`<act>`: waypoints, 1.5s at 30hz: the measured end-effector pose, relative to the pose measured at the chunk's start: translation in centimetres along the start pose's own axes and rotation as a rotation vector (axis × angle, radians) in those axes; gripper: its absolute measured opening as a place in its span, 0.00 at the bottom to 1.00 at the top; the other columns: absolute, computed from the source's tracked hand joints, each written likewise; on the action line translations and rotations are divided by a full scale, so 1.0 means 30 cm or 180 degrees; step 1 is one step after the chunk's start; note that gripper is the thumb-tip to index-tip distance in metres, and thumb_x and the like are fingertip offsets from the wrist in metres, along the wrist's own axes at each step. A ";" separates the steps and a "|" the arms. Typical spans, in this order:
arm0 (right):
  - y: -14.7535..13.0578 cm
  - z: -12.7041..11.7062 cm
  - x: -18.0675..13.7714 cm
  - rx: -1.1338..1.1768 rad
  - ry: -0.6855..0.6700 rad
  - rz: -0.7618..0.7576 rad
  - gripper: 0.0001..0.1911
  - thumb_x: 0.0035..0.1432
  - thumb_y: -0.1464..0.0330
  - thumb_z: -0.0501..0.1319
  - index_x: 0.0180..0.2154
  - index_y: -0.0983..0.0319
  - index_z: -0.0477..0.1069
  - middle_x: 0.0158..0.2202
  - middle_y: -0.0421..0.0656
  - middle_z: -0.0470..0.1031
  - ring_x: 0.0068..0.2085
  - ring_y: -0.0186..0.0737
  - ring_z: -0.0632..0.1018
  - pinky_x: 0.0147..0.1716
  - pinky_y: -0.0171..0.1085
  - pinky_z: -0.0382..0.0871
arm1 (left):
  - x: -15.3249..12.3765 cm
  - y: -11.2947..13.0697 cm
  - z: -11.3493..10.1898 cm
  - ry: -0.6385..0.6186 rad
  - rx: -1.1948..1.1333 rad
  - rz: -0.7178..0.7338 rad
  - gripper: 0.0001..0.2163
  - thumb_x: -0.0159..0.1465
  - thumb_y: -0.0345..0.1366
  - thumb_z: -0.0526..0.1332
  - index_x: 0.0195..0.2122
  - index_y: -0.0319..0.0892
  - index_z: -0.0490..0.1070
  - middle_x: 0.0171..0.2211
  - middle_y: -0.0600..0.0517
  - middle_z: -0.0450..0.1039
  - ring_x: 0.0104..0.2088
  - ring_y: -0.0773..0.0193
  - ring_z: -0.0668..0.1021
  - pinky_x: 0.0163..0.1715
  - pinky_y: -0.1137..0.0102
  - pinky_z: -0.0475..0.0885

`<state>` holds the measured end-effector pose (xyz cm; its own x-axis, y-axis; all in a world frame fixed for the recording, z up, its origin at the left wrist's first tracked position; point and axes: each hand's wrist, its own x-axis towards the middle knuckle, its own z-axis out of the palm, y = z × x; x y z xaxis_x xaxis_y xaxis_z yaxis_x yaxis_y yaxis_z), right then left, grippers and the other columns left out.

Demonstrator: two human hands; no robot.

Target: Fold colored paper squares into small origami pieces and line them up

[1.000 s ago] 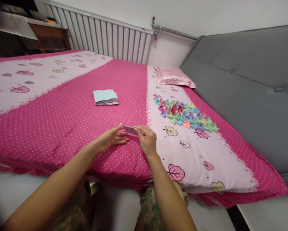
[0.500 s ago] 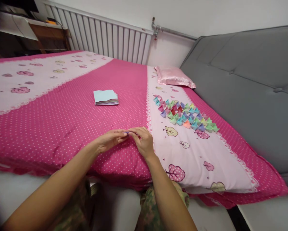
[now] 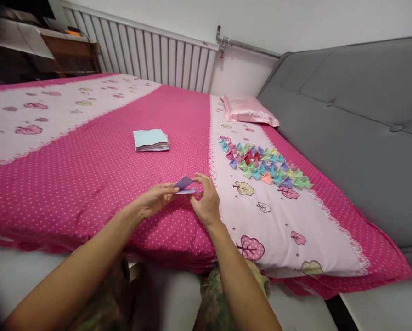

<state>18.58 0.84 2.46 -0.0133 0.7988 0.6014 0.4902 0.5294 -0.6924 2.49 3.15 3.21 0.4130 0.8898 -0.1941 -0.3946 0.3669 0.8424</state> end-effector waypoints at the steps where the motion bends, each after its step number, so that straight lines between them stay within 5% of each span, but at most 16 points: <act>1: 0.000 0.000 0.000 -0.0022 0.0005 -0.0033 0.17 0.47 0.75 0.58 0.42 0.60 0.66 0.49 0.47 0.65 0.47 0.43 0.69 0.30 0.34 0.71 | 0.001 0.000 0.003 0.0071 -0.0016 0.0016 0.07 0.52 0.24 0.62 0.33 0.34 0.75 0.35 0.47 0.76 0.36 0.67 0.76 0.42 0.76 0.67; 12: 0.019 0.007 -0.009 -0.0002 0.0075 0.0013 0.14 0.49 0.77 0.55 0.33 0.56 0.75 0.51 0.43 0.62 0.47 0.42 0.68 0.40 0.41 0.69 | 0.000 0.013 0.043 0.0809 -0.0654 0.0343 0.07 0.60 0.25 0.54 0.34 0.33 0.72 0.35 0.45 0.76 0.35 0.63 0.78 0.39 0.70 0.72; 23: 0.014 -0.005 -0.001 0.0104 0.0560 0.0018 0.20 0.47 0.81 0.50 0.35 0.58 0.75 0.49 0.44 0.64 0.44 0.39 0.70 0.39 0.39 0.70 | -0.008 0.024 0.031 0.0379 -0.1058 0.0301 0.09 0.58 0.25 0.56 0.39 0.35 0.70 0.35 0.48 0.76 0.35 0.65 0.78 0.38 0.74 0.74; 28: 0.012 -0.001 -0.002 0.0305 0.0289 -0.0069 0.22 0.46 0.81 0.52 0.39 0.56 0.73 0.54 0.44 0.59 0.44 0.39 0.70 0.36 0.37 0.71 | -0.008 0.019 0.033 0.0374 -0.1136 0.0347 0.13 0.58 0.21 0.54 0.44 0.35 0.69 0.34 0.49 0.76 0.33 0.67 0.78 0.39 0.74 0.73; 35: -0.007 0.003 0.002 0.0170 -0.0117 -0.0340 0.23 0.46 0.82 0.56 0.38 0.53 0.75 0.59 0.37 0.53 0.58 0.44 0.58 0.55 0.45 0.56 | -0.015 0.036 0.040 0.0223 -0.1306 0.0297 0.10 0.62 0.25 0.50 0.41 0.32 0.68 0.34 0.46 0.76 0.35 0.65 0.78 0.42 0.71 0.72; 45: -0.006 -0.001 0.003 0.0285 -0.0249 -0.0109 0.15 0.49 0.76 0.60 0.37 0.54 0.75 0.59 0.40 0.55 0.57 0.43 0.61 0.54 0.44 0.57 | -0.023 0.037 0.042 0.0182 -0.1161 0.0155 0.10 0.63 0.27 0.50 0.42 0.34 0.68 0.33 0.47 0.76 0.33 0.65 0.78 0.40 0.70 0.73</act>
<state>18.51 0.80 2.64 -0.0982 0.7979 0.5948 0.4087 0.5773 -0.7069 2.81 2.59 4.92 0.3442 0.9185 -0.1946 -0.6834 0.3872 0.6189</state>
